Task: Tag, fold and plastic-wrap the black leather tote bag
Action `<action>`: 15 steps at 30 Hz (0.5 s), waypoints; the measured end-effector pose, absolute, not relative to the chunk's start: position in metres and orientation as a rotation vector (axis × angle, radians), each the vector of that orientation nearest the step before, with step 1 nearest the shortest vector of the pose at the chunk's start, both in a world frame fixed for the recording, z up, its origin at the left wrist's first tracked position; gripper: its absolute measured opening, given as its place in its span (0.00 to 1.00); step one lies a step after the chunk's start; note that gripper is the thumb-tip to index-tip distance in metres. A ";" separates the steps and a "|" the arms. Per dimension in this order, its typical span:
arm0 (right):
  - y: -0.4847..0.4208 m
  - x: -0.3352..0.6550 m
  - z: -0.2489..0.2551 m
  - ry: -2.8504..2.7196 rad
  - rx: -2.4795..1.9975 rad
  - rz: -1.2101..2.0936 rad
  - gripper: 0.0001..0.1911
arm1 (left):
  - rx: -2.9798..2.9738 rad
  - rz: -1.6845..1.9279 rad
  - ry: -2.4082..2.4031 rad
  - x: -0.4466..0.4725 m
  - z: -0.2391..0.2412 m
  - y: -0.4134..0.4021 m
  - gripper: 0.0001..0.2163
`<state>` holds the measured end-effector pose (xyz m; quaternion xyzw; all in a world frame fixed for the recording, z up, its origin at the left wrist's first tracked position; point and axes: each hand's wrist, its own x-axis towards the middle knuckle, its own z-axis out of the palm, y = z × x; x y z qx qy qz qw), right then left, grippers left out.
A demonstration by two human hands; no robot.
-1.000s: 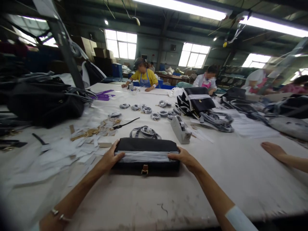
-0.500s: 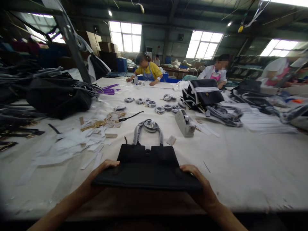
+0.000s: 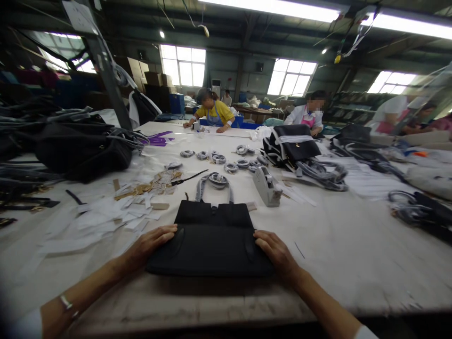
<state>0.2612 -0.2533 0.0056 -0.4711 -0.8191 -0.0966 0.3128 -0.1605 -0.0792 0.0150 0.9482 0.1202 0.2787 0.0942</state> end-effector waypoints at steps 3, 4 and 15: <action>-0.255 0.265 0.010 -2.245 -1.271 -0.168 0.16 | 2.786 0.674 0.444 -0.168 0.010 -0.076 0.19; -0.259 0.267 0.015 -2.298 -1.291 -0.104 0.19 | 2.785 0.593 0.484 -0.173 0.011 -0.077 0.21; -0.215 0.185 0.089 -2.261 -1.451 0.145 0.24 | 2.836 0.147 0.854 -0.126 0.061 -0.078 0.11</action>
